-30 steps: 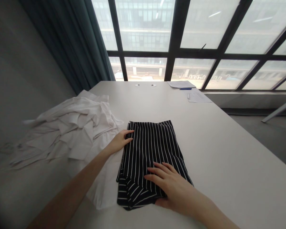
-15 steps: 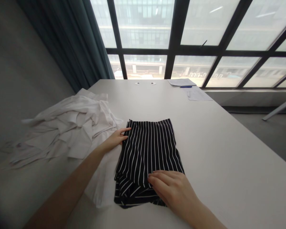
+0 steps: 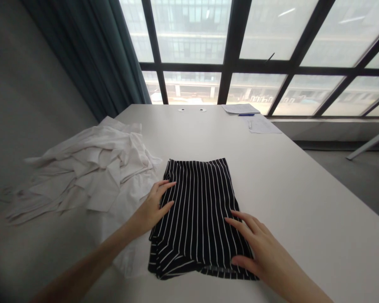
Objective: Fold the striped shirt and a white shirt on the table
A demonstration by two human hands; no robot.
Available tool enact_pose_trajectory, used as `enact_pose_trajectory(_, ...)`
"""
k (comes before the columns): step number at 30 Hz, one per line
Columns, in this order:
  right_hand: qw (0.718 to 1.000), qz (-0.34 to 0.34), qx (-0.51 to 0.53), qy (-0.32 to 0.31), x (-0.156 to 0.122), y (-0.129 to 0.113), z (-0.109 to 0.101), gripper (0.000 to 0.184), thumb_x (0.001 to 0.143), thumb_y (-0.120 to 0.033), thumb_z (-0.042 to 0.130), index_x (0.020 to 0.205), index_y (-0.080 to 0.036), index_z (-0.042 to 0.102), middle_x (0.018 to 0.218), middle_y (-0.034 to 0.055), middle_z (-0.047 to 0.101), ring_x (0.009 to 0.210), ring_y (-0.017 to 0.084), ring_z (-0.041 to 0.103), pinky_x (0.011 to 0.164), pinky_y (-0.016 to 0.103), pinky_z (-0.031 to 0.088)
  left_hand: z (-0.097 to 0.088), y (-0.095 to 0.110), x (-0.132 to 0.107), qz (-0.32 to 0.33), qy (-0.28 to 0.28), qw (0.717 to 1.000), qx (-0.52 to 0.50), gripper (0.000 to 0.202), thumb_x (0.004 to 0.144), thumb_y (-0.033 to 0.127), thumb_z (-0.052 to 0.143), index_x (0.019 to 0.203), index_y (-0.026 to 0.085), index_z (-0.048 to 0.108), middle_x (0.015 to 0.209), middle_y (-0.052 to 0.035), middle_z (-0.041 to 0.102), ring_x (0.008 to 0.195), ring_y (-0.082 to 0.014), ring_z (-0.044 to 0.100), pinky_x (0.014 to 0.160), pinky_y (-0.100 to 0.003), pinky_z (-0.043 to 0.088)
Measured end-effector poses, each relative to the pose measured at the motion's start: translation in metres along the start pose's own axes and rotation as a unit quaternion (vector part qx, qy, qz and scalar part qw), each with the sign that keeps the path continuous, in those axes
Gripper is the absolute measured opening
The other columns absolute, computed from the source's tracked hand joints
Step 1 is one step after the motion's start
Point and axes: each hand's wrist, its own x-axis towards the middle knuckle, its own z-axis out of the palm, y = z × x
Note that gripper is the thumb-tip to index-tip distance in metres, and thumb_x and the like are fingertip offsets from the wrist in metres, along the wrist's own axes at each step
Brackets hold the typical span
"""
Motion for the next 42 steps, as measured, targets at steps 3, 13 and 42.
enact_pose_trajectory(3, 0.999, 0.036, -0.002, -0.035, -0.017, 0.011, 0.016, 0.082, 0.073, -0.027, 0.072, 0.147, -0.035, 0.038, 0.155, 0.0048, 0.036, 0.132, 0.03, 0.048, 0.103, 0.044, 0.049, 0.01, 0.006, -0.033, 0.015, -0.009, 1.0, 0.008, 0.056, 0.086, 0.013, 0.049, 0.138, 0.034, 0.042, 0.151, -0.0047, 0.026, 0.137, -0.0278, 0.04, 0.11, -0.049, 0.041)
enact_pose_trajectory(13, 0.999, 0.013, -0.027, 0.012, -0.037, 0.009, 0.033, 0.082, 0.07, 0.001, 0.037, 0.141, -0.04, 0.046, 0.147, 0.0001, 0.045, 0.125, 0.019, 0.055, 0.096, 0.031, 0.053, -0.006, -0.005, -0.056, -0.005, 0.012, 0.999, -0.052, 0.054, 0.082, 0.007, 0.045, 0.129, 0.033, 0.054, 0.14, -0.0048, 0.046, 0.133, -0.0247, 0.045, 0.108, -0.045, 0.044)
enact_pose_trajectory(42, 0.992, -0.046, 0.085, -0.086, 0.047, -0.008, 0.004, 0.039, 0.098, -0.045, 0.044, 0.131, -0.032, 0.06, 0.143, 0.0057, 0.053, 0.135, 0.027, 0.043, 0.108, 0.052, 0.04, -0.022, -0.043, 0.124, -0.08, 0.072, 0.989, 0.098, 0.04, 0.08, 0.006, 0.05, 0.115, 0.017, 0.065, 0.079, -0.0021, 0.066, 0.076, -0.0173, 0.063, 0.077, -0.027, 0.048)
